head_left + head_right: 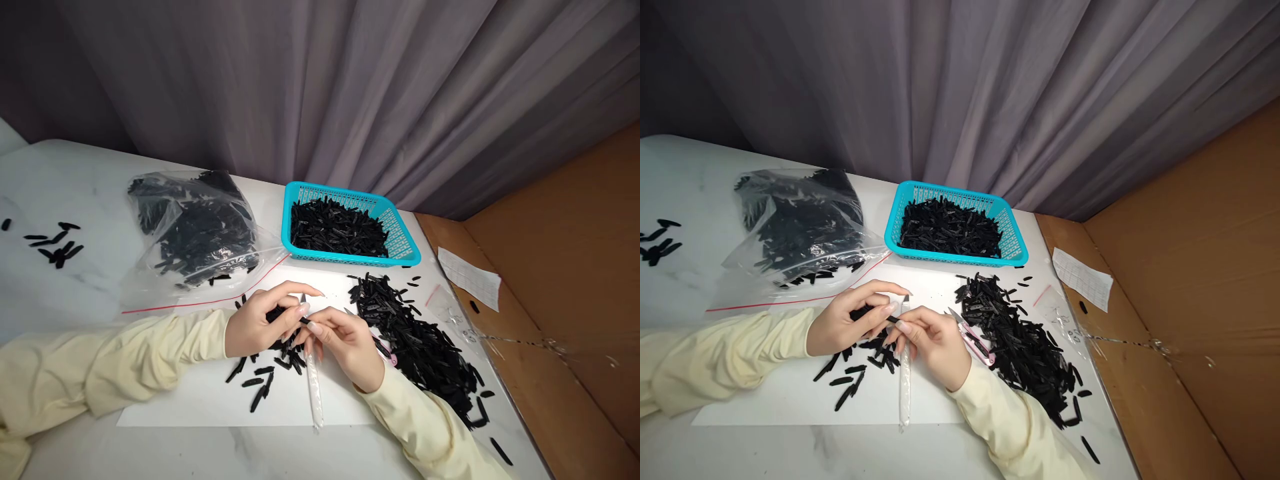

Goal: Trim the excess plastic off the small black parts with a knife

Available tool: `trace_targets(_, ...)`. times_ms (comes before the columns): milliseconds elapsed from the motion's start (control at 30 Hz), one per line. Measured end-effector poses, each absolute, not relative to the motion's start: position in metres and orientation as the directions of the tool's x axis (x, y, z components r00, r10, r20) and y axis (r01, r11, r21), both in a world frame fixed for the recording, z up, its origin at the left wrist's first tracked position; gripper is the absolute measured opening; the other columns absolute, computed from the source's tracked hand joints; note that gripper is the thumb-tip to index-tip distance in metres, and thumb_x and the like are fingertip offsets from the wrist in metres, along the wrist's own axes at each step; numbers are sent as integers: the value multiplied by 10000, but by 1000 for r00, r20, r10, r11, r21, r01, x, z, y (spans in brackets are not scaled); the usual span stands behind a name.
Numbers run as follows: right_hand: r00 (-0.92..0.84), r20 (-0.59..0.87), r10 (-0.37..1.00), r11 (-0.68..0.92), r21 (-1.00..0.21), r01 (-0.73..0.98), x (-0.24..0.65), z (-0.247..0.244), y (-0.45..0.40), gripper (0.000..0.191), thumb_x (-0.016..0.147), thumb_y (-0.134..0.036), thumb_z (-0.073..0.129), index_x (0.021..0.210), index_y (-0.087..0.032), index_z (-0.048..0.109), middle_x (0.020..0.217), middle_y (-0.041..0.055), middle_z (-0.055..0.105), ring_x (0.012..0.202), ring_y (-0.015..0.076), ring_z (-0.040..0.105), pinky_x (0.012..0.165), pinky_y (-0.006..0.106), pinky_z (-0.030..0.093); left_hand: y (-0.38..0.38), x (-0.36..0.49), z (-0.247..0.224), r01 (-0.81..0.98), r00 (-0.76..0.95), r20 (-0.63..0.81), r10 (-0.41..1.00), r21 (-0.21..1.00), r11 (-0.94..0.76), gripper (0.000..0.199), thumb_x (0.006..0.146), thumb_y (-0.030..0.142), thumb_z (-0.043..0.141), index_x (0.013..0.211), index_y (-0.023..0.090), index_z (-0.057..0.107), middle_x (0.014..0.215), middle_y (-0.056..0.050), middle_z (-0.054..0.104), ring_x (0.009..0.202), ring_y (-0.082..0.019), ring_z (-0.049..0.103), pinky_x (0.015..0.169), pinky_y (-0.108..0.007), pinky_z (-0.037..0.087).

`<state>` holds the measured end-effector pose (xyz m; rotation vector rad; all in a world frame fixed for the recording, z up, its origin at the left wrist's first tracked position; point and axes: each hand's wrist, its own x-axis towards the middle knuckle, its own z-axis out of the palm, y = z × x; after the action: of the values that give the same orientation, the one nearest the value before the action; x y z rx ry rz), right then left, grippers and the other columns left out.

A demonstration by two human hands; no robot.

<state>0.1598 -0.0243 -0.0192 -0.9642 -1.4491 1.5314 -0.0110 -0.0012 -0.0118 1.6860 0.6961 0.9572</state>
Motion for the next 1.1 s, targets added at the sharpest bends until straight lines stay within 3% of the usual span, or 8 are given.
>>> trace_targets(100, -453, -43, 891, -44, -999, 10, 165, -7, -17, 240, 844, -360, 518, 733, -152, 564, 635, 41, 640, 497, 119, 550, 435, 221, 429, 0, -10, -11, -3, 525, 218, 822, 967, -255, 252, 895, 220, 404, 1121, 139, 482, 487, 74, 432, 421, -64, 398, 439, -169, 342)
trace_targets(200, -533, -89, 841, 146, -912, 383, 184, 21, -7, 249, 865, -303, 468, 698, -152, 577, 592, 27, 617, 510, 117, 545, 488, 219, 426, 2, -9, -8, -18, 524, 129, 842, 990, -140, 280, 893, 276, 406, 1122, 130, 472, 466, 83, 408, 389, -60, 358, 414, -167, 332)
trace_targets(333, -399, -185, 898, 290, -432, 854, 227, 50, 6, 230, 838, -117, 392, 705, -184, 568, 610, 11, 629, 513, 130, 563, 520, 227, 399, 4, -7, -4, -54, 533, 35, 845, 998, -7, 312, 879, 335, 419, 1096, 122, 489, 432, 87, 405, 346, -52, 311, 371, -160, 309)
trace_targets(433, -255, -160, 954, 242, -93, 966, 246, 51, 7, 162, 807, -132, 462, 715, -204, 574, 509, -1, 580, 435, 157, 536, 440, 240, 344, 5, -7, -4, -77, 547, 7, 837, 996, 42, 307, 876, 333, 426, 1088, 122, 495, 420, 84, 416, 329, -45, 306, 342, -145, 284)
trace_targets(500, -230, -46, 972, 231, 9, 973, 242, 45, 3, 86, 805, -176, 514, 775, -205, 589, 513, 13, 583, 433, 185, 546, 418, 257, 337, 5, -7, -4, -93, 553, -21, 833, 992, 86, 305, 874, 333, 429, 1088, 125, 492, 423, 80, 431, 317, -41, 301, 318, -134, 258)
trace_targets(633, -407, 293, 865, 478, -235, 846, 203, 32, -12, 137, 873, -213, 449, 903, -182, 579, 799, 96, 654, 702, 225, 626, 573, 312, 474, 6, -7, -7, -100, 575, -71, 815, 983, 156, 320, 880, 348, 421, 1111, 136, 480, 424, 68, 464, 291, -42, 296, 281, -124, 221)
trace_targets(733, -578, 333, 745, 665, -442, 602, 172, 22, -23, 196, 901, -175, 416, 1050, -183, 544, 994, 93, 624, 918, 205, 585, 774, 323, 495, 7, -8, -11, -78, 598, -112, 793, 977, 197, 340, 895, 376, 386, 1134, 151, 476, 426, 58, 477, 278, -50, 305, 266, -132, 223)
trace_targets(1100, -495, 467, 733, 659, -308, 686, 147, -5, -37, 172, 897, -151, 440, 1023, -125, 555, 938, 116, 632, 830, 220, 582, 665, 330, 506, 9, -6, -13, 17, 589, -199, 783, 972, 234, 358, 909, 434, 328, 1130, 197, 480, 424, 56, 424, 285, -67, 314, 262, -162, 181)
